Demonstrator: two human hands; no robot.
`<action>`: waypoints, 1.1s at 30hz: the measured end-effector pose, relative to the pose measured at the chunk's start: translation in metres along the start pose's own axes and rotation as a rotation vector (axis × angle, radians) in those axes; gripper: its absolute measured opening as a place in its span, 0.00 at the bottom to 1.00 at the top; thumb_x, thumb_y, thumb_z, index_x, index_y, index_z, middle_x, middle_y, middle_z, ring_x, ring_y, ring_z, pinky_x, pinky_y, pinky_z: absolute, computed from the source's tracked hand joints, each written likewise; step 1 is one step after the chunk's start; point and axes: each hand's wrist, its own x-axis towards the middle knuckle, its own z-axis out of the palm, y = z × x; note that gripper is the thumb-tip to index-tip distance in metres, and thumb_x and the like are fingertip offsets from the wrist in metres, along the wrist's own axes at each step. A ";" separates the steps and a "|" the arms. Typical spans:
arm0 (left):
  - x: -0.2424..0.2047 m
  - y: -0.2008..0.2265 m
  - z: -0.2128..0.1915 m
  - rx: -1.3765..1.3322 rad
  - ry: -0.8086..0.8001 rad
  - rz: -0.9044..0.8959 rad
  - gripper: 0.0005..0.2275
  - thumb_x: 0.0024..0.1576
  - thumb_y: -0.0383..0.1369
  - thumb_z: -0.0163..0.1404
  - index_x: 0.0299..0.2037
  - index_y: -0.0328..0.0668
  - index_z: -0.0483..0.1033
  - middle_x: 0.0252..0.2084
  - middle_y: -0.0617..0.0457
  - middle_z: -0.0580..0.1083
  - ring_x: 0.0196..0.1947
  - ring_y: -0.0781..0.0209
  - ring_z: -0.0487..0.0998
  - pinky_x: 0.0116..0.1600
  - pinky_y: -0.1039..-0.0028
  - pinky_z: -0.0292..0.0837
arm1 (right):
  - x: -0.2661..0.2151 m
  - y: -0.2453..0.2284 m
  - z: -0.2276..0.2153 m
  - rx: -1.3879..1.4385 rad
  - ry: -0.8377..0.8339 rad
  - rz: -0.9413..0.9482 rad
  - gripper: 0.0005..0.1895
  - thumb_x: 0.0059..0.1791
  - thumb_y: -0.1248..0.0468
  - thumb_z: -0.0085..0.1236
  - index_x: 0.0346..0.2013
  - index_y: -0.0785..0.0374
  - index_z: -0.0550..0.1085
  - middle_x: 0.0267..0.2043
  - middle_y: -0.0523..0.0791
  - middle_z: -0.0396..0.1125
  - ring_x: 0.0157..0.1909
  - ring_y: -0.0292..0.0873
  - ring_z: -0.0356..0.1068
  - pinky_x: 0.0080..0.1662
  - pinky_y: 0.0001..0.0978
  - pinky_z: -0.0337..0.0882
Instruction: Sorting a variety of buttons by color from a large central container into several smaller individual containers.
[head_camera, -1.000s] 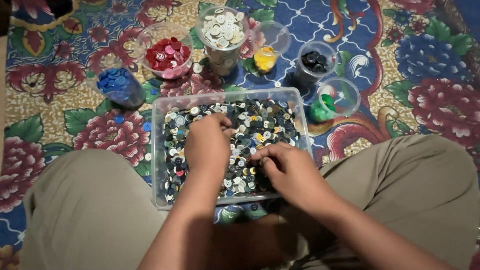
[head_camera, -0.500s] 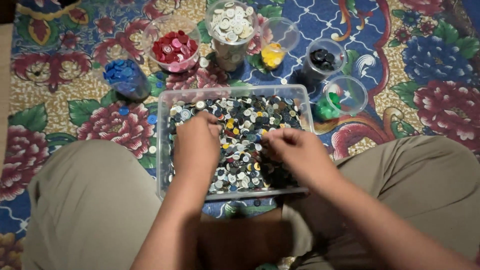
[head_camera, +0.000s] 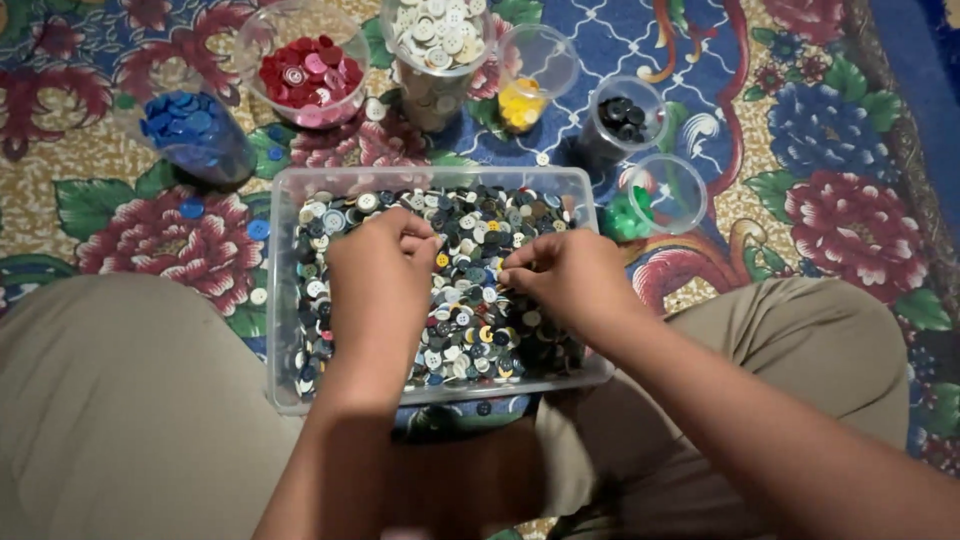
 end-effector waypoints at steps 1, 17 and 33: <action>-0.001 0.000 0.000 -0.001 0.001 -0.006 0.05 0.58 0.32 0.58 0.42 0.50 0.82 0.37 0.56 0.83 0.43 0.51 0.84 0.48 0.57 0.80 | 0.000 0.001 0.002 -0.002 -0.005 -0.002 0.10 0.47 0.64 0.61 0.41 0.51 0.85 0.34 0.46 0.79 0.41 0.52 0.79 0.44 0.41 0.77; -0.007 -0.010 0.000 -0.004 0.065 0.066 0.03 0.57 0.30 0.58 0.38 0.46 0.83 0.30 0.57 0.83 0.35 0.55 0.84 0.42 0.63 0.81 | 0.000 0.005 0.013 -0.138 -0.021 0.042 0.07 0.47 0.60 0.65 0.39 0.51 0.85 0.30 0.44 0.79 0.39 0.51 0.79 0.45 0.39 0.76; -0.031 -0.004 -0.010 -0.149 -0.048 -0.069 0.05 0.57 0.32 0.57 0.41 0.46 0.84 0.32 0.55 0.84 0.34 0.65 0.83 0.40 0.72 0.77 | -0.026 -0.009 0.014 1.103 -0.141 0.349 0.14 0.51 0.59 0.64 0.39 0.71 0.80 0.25 0.40 0.63 0.24 0.30 0.54 0.27 0.16 0.55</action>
